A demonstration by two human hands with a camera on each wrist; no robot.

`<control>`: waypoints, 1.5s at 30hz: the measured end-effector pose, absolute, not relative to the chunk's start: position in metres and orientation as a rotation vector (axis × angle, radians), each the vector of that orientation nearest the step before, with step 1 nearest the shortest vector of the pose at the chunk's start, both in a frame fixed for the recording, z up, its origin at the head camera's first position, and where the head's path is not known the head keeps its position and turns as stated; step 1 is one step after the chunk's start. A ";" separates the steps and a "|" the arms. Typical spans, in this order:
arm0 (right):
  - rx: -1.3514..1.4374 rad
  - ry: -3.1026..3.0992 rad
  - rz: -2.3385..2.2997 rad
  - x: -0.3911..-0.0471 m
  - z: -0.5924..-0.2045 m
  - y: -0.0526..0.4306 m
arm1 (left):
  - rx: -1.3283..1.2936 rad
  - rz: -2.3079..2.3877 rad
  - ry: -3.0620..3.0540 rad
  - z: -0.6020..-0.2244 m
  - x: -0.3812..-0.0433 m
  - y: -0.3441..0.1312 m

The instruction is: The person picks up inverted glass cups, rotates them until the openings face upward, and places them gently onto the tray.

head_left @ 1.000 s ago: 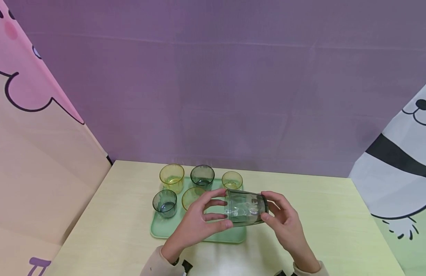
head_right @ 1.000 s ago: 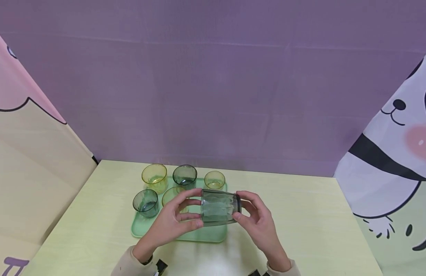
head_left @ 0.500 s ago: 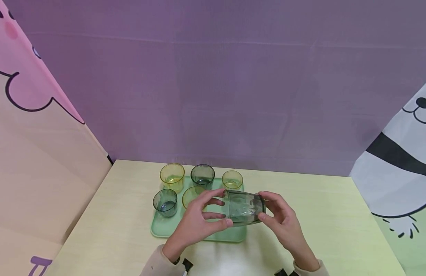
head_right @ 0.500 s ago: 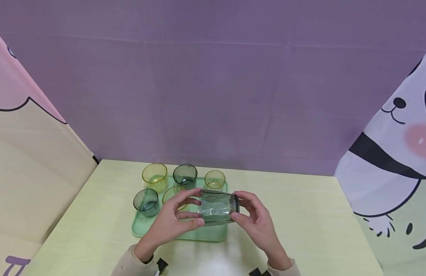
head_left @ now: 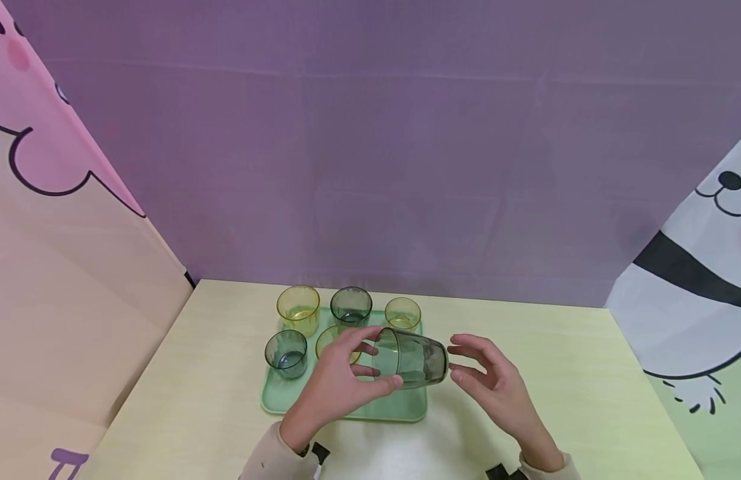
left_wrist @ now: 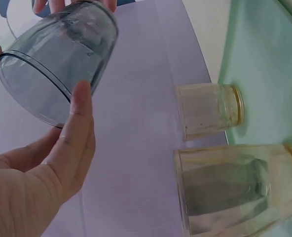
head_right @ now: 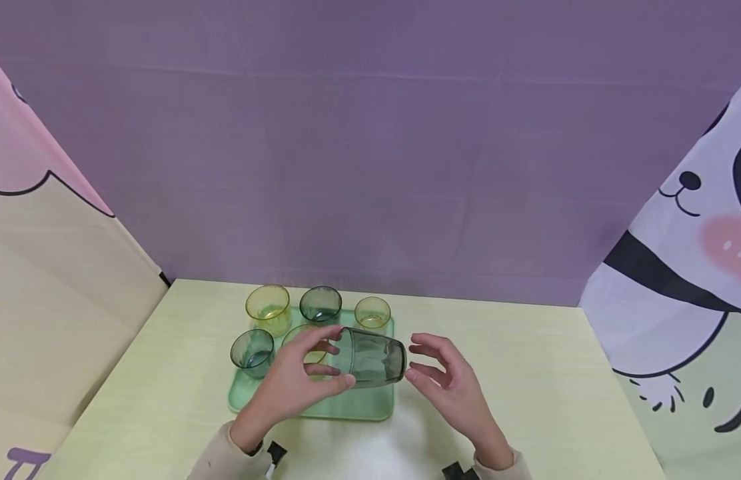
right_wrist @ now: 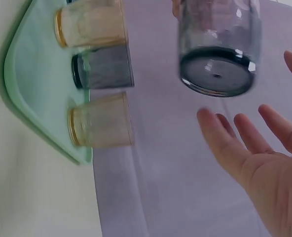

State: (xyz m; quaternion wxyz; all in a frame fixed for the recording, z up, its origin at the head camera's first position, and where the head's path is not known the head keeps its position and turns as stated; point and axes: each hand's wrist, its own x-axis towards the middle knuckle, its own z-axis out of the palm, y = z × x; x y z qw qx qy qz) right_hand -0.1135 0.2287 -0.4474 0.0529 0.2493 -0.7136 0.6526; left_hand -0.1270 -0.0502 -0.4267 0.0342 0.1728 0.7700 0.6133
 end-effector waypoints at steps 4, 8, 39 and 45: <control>0.731 -2.223 1.867 -0.114 -0.447 0.231 | 0.518 1.821 2.450 -0.429 -0.128 -0.049; 0.721 -2.285 1.672 -0.115 -0.446 0.233 | 0.514 1.750 2.532 -0.430 -0.128 -0.047; 0.669 -2.438 0.587 -0.114 -0.449 0.246 | 0.588 1.010 3.020 -0.428 -0.145 -0.028; 0.665 -2.457 0.558 -0.113 -0.450 0.247 | 0.616 0.898 3.060 -0.433 -0.154 -0.022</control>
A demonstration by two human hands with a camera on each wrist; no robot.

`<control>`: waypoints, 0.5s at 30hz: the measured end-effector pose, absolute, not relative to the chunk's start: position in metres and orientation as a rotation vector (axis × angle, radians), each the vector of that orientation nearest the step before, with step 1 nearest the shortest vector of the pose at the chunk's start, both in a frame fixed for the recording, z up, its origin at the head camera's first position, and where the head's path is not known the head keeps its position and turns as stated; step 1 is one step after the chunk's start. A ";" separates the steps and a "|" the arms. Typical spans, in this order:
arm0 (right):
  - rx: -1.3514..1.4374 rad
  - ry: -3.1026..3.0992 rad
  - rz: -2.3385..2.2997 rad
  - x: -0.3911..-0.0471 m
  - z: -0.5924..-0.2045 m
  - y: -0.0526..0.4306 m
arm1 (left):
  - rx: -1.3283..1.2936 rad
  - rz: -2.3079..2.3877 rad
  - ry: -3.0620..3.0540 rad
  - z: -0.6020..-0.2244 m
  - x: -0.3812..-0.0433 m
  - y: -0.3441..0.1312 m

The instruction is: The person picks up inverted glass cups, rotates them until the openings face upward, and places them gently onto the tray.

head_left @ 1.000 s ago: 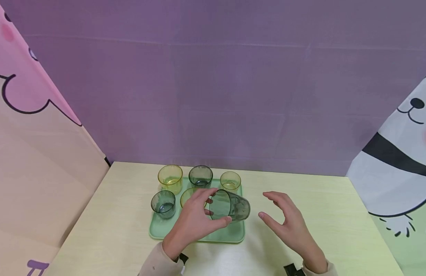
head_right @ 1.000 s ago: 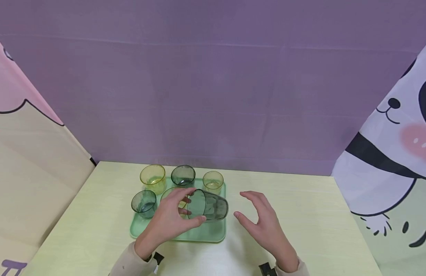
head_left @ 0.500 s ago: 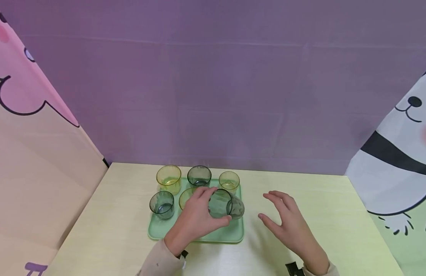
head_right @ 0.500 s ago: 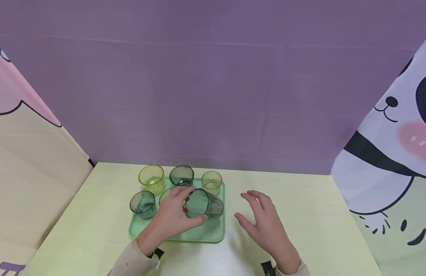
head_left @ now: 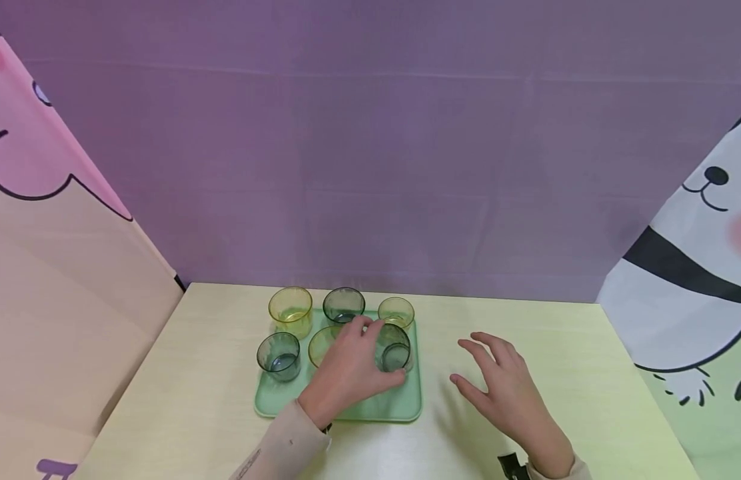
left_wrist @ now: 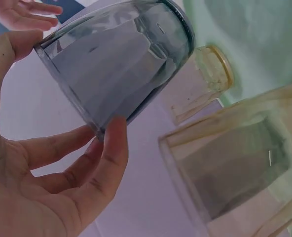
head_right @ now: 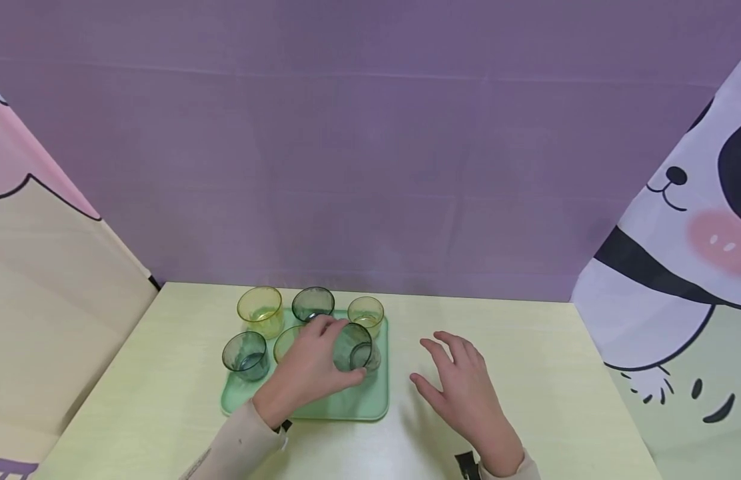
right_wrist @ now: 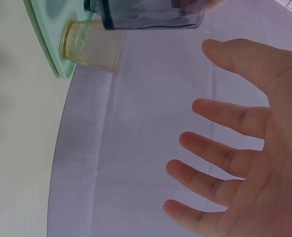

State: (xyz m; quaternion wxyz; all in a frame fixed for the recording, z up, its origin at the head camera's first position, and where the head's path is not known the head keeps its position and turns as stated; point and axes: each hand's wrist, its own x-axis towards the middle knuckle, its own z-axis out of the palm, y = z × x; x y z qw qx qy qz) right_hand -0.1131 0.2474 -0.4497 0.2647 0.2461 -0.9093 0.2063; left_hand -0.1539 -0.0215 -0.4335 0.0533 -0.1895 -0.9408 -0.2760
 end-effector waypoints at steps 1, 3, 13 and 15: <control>0.665 -2.459 0.558 -0.113 -0.450 0.248 | -0.580 -0.820 -2.858 -0.435 -0.156 -0.020; 0.664 -2.463 0.558 -0.113 -0.450 0.248 | -0.591 -0.788 -2.858 -0.438 -0.159 -0.019; 0.645 -2.476 0.558 -0.113 -0.451 0.249 | -0.641 -0.645 -2.929 -0.447 -0.167 -0.011; 0.641 -2.479 0.560 -0.112 -0.451 0.249 | -0.647 -0.617 -2.936 -0.448 -0.168 -0.009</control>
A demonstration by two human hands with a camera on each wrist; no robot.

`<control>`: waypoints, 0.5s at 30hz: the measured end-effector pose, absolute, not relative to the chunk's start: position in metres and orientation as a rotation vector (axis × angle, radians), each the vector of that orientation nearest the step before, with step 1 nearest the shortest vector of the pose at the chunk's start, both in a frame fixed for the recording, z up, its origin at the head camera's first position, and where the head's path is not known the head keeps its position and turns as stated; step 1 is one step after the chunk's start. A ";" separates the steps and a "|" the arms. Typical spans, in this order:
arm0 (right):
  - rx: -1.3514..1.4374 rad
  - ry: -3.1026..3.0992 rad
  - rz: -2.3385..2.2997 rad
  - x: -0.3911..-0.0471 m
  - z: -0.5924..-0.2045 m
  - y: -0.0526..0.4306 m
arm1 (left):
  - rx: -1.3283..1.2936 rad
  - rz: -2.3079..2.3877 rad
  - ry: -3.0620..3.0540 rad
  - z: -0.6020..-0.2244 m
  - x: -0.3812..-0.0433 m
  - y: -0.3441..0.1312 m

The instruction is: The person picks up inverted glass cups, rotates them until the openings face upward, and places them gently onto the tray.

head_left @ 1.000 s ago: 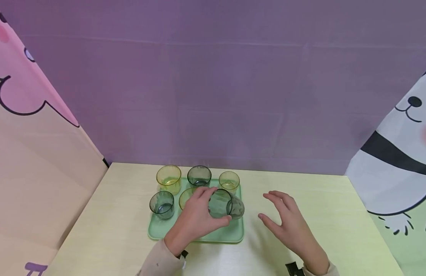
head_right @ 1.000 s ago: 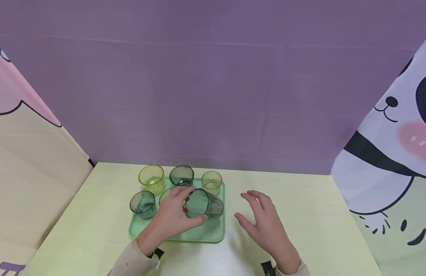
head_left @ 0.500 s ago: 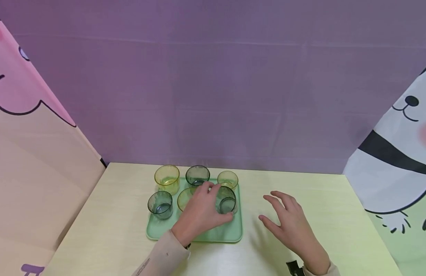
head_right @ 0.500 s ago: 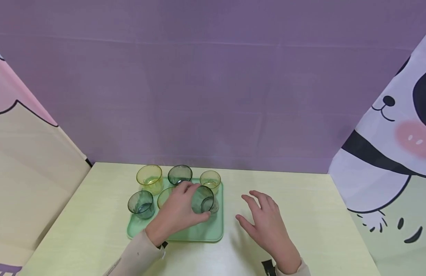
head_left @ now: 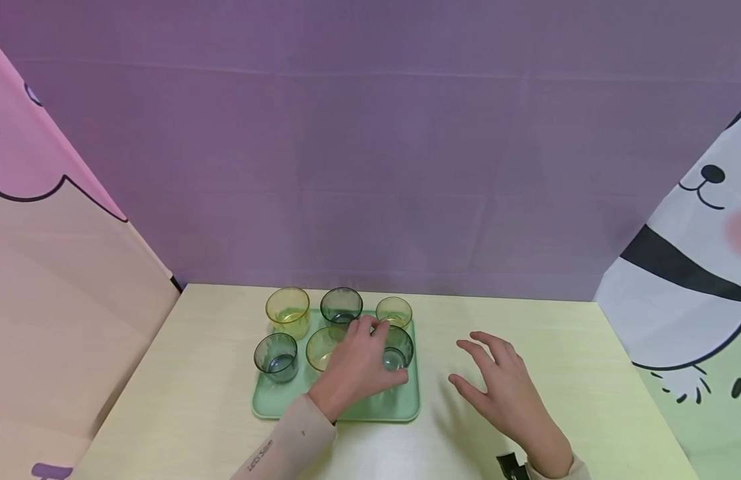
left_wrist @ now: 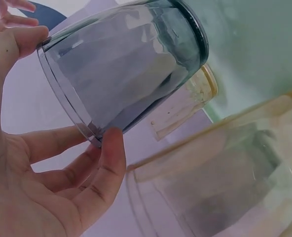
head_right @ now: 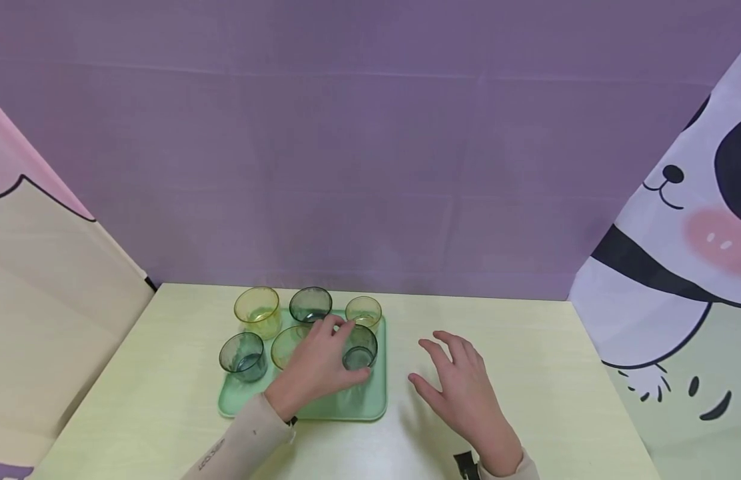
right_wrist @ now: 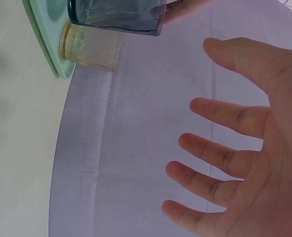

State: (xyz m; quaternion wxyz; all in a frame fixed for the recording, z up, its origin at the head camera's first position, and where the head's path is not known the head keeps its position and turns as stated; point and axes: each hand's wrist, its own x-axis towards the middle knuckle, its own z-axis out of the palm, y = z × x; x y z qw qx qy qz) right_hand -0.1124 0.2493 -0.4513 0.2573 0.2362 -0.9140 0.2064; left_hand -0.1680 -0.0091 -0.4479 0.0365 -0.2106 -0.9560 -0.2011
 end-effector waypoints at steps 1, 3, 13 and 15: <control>0.638 -2.481 0.561 -0.112 -0.451 0.249 | -0.648 -0.606 -2.939 -0.448 -0.169 -0.009; 0.633 -2.485 0.565 -0.112 -0.452 0.249 | -0.649 -0.585 -2.951 -0.449 -0.170 -0.007; 0.627 -2.481 0.566 -0.113 -0.452 0.249 | -0.693 -0.530 -2.956 -0.456 -0.173 -0.005; 0.629 -2.478 0.565 -0.113 -0.452 0.249 | -0.703 -0.516 -2.947 -0.456 -0.173 -0.005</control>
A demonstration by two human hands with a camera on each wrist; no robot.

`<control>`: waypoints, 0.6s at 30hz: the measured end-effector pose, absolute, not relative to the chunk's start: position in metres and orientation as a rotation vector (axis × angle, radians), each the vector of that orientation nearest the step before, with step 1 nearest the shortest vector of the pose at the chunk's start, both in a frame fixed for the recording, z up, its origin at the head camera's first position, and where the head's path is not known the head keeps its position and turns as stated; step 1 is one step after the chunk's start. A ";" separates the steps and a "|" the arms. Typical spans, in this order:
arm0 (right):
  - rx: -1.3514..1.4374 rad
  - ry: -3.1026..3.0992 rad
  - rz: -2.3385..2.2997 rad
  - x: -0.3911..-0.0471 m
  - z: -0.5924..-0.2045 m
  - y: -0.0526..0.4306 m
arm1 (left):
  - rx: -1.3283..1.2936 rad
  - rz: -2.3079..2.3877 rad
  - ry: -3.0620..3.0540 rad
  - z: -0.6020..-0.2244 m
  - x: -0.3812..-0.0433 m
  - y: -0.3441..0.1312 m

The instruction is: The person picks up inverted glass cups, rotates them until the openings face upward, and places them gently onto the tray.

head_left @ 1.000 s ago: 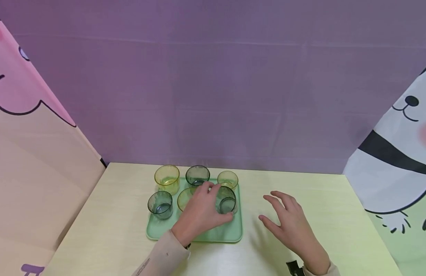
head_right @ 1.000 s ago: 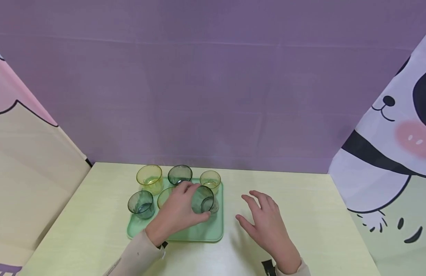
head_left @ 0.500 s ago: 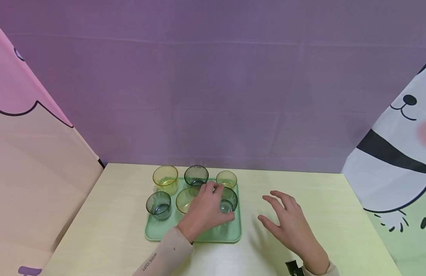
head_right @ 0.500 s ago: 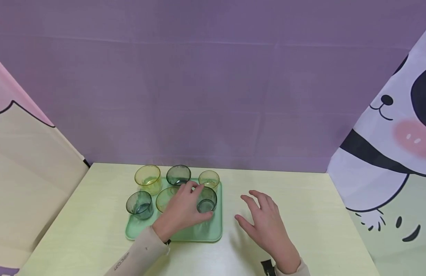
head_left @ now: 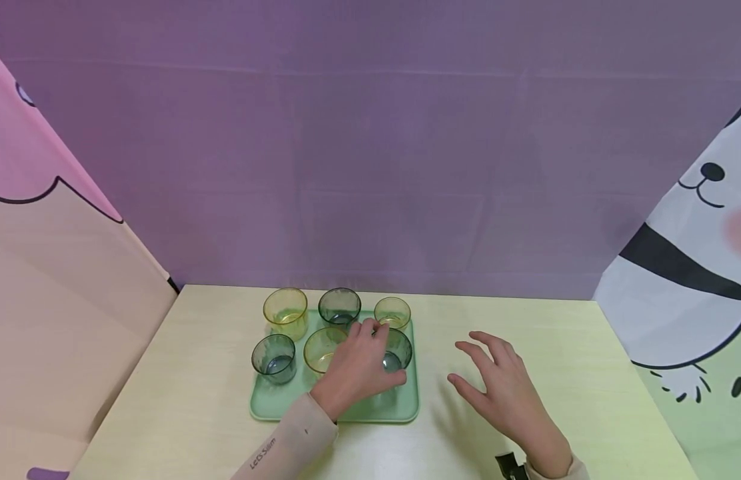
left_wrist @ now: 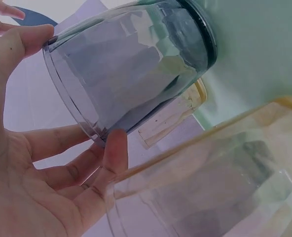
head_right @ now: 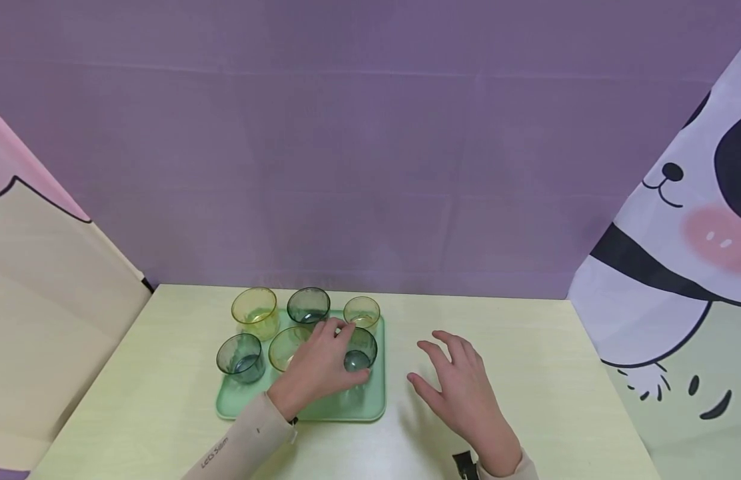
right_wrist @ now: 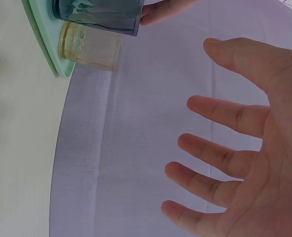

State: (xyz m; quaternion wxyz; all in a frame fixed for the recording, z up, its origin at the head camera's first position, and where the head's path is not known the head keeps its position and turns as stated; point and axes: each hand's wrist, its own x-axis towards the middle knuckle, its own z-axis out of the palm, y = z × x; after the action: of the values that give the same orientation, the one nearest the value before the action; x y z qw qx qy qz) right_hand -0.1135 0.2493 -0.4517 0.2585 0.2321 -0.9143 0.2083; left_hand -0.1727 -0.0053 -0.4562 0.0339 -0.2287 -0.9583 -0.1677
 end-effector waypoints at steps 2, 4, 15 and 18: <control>0.633 -2.475 0.563 -0.113 -0.452 0.249 | -0.712 -0.492 -2.942 -0.457 -0.172 -0.006; 0.637 -2.472 0.563 -0.113 -0.452 0.249 | -0.722 -0.466 -2.938 -0.457 -0.172 -0.006; 0.668 -2.473 0.573 -0.119 -0.452 0.242 | -0.727 -0.390 -2.997 -0.449 -0.171 -0.011; 0.677 -2.473 0.570 -0.119 -0.452 0.239 | -0.728 -0.410 -2.985 -0.445 -0.168 -0.013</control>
State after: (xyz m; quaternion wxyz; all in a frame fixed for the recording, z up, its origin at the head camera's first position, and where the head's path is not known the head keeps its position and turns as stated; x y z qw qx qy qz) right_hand -0.1186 0.2388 -0.4519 0.2548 0.2494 -0.9104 0.2099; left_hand -0.1675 -0.0131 -0.4455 0.0210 -0.2350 -0.9627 -0.1321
